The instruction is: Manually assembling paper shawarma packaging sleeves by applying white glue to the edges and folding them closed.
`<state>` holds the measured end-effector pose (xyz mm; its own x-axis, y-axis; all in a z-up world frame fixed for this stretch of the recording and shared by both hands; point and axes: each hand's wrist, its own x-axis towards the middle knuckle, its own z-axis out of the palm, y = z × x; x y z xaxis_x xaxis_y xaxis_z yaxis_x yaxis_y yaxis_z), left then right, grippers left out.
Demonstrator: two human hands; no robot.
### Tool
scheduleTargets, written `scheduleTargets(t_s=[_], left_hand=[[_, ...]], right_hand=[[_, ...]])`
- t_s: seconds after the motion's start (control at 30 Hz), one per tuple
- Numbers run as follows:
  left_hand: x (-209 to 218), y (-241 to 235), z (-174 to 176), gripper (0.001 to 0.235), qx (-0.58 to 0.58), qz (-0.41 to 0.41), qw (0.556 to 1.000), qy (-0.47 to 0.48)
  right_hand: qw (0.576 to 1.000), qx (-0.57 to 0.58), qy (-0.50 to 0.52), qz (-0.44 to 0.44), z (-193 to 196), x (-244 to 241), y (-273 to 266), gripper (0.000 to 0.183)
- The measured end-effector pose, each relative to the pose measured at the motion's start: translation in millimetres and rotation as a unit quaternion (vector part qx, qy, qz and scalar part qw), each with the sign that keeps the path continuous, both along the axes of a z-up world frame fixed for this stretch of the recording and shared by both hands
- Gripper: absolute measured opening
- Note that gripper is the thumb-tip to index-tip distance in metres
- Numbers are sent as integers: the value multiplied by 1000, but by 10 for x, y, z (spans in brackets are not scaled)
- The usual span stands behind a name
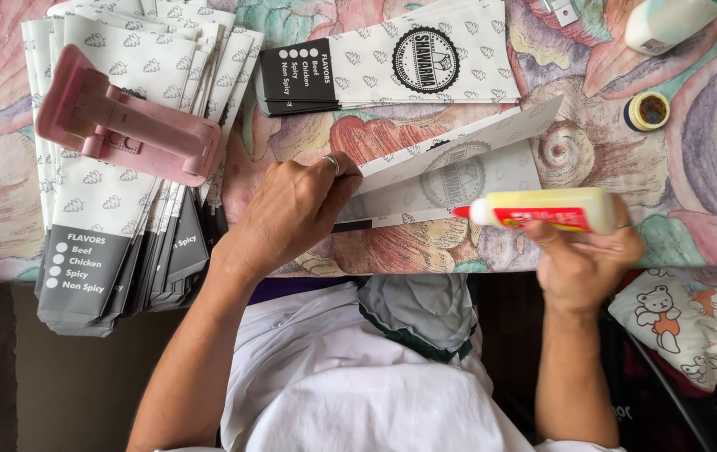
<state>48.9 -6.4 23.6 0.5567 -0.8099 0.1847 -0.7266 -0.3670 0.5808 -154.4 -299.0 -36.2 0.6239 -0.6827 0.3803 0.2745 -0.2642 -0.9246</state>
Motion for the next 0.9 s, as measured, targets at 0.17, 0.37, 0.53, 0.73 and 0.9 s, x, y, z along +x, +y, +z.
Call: scheduleTargets(t_s=[0.17,0.37,0.53,0.73,0.9], left_hand=[[127,26,-28,14,-20,25,994,106],[245,23,-67,13,-77,21,983,163],[265,32,37,14,-97,12,975,199],[-5,31,75,14,-77,10,986,147],[-360,14,-116,16,-75,7,995,-70]], right_hand=[[998,1,-19,58,-121,283,469,44],[992,12,-13,126,-197,518,965,39],[982,60,-19,180,-107,697,1368,36],[990,120,-22,75,-21,407,478,46],[989,130,37,-52,619,204,-328,39]])
